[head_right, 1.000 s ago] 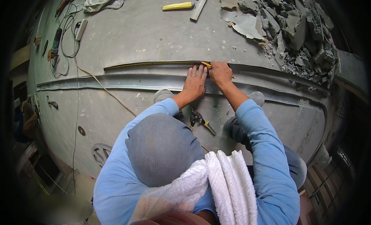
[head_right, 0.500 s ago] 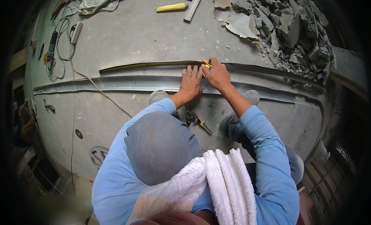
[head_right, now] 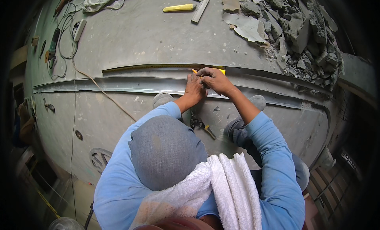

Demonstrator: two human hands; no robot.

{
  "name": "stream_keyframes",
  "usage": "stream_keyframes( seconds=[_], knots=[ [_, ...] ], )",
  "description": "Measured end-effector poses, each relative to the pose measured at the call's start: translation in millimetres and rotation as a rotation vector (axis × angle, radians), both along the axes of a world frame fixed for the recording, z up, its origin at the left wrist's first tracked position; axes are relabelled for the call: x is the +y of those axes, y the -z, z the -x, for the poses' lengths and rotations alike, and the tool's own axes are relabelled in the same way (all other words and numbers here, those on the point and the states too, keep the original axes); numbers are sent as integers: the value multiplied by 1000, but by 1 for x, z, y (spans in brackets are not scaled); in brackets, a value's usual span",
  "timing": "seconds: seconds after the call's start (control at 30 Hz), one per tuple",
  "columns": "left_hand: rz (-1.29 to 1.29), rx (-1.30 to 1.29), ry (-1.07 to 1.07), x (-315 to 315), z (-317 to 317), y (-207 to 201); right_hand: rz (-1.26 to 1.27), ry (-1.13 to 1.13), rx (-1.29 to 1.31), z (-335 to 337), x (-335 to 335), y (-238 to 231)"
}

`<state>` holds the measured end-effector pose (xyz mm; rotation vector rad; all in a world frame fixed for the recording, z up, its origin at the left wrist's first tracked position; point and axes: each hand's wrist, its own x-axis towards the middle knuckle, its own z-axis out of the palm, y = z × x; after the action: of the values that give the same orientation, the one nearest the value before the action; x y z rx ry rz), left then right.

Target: The person measures and marks metal strips with a tape measure and pencil, then cuts them using tin snips. The person sits on the floor during the task and handles multiple metal strips sequentially.

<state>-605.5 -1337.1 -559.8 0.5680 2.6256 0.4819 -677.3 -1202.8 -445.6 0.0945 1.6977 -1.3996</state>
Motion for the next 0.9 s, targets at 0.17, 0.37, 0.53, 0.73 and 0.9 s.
stream_keyframes(
  seconds=[0.17,0.37,0.53,0.73,0.9],
  knots=[
    [-34,287,-42,-1,-2,4,253,168,-142,-4,3,6],
    [12,27,-15,1,-1,2,-51,-31,378,-16,-3,23],
    [69,-21,12,4,0,5,-186,69,856,-22,-9,47],
    [35,20,17,2,-2,8,-261,-17,975,-24,-8,65],
    [77,88,36,3,-3,10,-369,-8,900,-21,-12,74]
  ],
)
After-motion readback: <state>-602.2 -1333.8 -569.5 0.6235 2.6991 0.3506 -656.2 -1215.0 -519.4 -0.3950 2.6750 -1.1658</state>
